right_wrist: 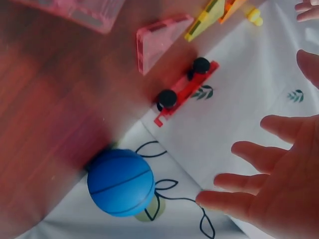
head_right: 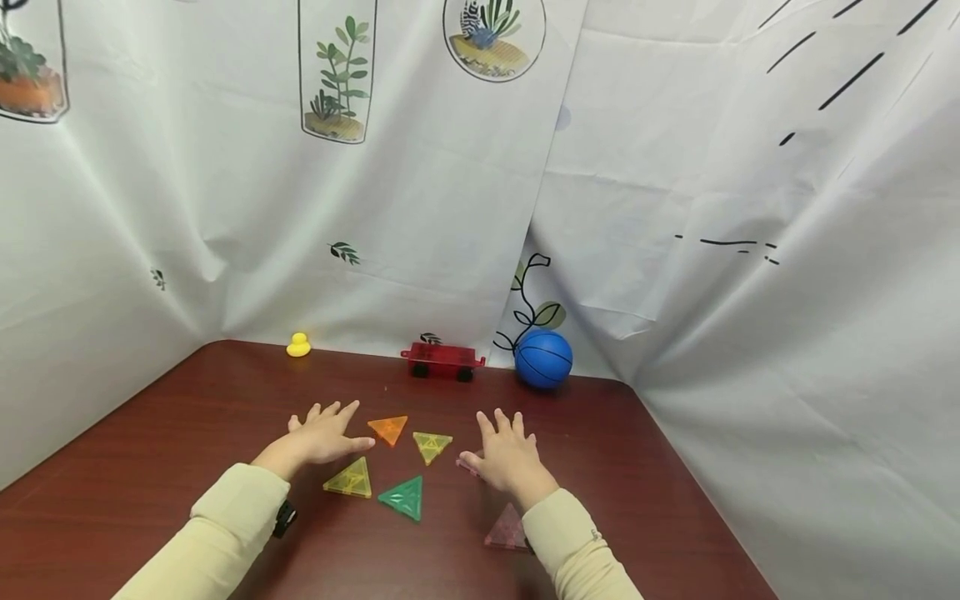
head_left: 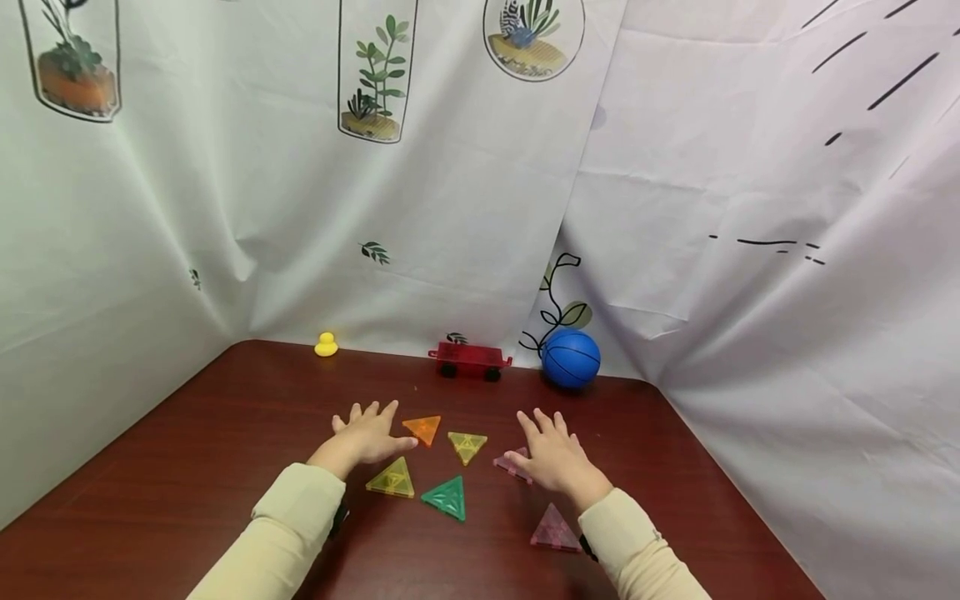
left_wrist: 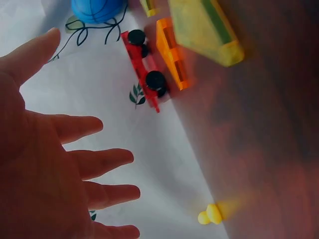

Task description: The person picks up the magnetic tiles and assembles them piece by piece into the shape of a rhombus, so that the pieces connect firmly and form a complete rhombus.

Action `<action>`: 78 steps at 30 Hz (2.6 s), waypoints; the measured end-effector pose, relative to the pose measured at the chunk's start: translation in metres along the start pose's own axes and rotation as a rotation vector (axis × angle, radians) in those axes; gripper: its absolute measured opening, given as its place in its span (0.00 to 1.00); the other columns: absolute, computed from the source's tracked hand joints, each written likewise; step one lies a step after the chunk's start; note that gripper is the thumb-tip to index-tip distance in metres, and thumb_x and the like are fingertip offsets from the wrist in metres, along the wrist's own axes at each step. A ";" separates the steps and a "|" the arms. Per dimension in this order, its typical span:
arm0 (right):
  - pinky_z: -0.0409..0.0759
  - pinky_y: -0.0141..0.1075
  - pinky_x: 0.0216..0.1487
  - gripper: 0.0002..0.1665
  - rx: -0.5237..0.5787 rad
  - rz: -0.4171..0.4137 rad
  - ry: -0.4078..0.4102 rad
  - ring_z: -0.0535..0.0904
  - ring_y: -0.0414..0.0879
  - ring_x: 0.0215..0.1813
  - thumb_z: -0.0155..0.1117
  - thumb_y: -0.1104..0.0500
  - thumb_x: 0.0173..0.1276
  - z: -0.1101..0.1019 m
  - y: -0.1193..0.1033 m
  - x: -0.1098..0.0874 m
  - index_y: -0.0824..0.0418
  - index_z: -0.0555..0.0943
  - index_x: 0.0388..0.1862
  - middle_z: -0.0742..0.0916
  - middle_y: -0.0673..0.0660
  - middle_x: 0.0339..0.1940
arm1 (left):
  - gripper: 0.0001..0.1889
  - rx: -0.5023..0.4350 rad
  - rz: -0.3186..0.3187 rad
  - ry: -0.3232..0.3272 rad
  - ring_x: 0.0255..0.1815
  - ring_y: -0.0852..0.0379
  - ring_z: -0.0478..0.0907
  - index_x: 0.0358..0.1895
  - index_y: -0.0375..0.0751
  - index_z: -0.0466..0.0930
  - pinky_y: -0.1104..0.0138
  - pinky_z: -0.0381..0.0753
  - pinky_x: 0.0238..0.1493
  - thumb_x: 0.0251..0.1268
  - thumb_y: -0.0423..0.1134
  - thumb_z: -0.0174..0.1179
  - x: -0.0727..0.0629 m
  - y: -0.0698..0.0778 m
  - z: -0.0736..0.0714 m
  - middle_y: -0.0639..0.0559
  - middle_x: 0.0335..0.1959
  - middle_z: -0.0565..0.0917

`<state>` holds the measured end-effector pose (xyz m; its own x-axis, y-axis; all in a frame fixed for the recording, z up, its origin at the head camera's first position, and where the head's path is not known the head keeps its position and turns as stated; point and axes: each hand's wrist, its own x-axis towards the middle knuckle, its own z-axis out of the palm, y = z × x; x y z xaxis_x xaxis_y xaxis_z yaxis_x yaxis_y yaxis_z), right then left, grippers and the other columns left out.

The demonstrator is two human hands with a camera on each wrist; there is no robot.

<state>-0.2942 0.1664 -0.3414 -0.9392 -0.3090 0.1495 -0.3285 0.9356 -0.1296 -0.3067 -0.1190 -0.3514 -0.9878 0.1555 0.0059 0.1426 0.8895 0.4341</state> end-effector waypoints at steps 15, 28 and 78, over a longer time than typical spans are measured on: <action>0.68 0.51 0.46 0.38 -0.030 -0.079 -0.074 0.61 0.60 0.57 0.56 0.41 0.57 0.015 -0.016 -0.004 0.60 0.64 0.62 0.67 0.64 0.59 | 0.34 0.051 0.000 -0.154 0.50 0.36 0.64 0.56 0.31 0.66 0.45 0.60 0.46 0.48 0.50 0.62 0.001 0.000 0.014 0.33 0.50 0.70; 0.70 0.46 0.46 0.34 -0.035 -0.119 -0.200 0.69 0.53 0.52 0.60 0.42 0.54 0.027 -0.038 0.000 0.61 0.72 0.55 0.76 0.59 0.48 | 0.23 0.053 0.026 -0.226 0.33 0.51 0.71 0.37 0.36 0.74 0.56 0.70 0.35 0.36 0.41 0.71 0.004 0.014 0.021 0.46 0.33 0.76; 0.59 0.33 0.17 0.21 0.043 -0.068 -0.185 0.61 0.38 0.16 0.68 0.44 0.46 0.052 -0.068 0.009 0.53 0.69 0.12 0.69 0.46 0.12 | 0.16 -0.295 0.054 -0.008 0.11 0.60 0.65 0.13 0.41 0.64 0.70 0.66 0.15 0.46 0.27 0.62 0.020 0.014 0.030 0.54 0.10 0.63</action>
<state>-0.2857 0.0906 -0.3824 -0.9157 -0.4012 -0.0228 -0.3920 0.9045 -0.1681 -0.3229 -0.0906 -0.3718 -0.9787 0.2033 0.0293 0.1692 0.7168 0.6764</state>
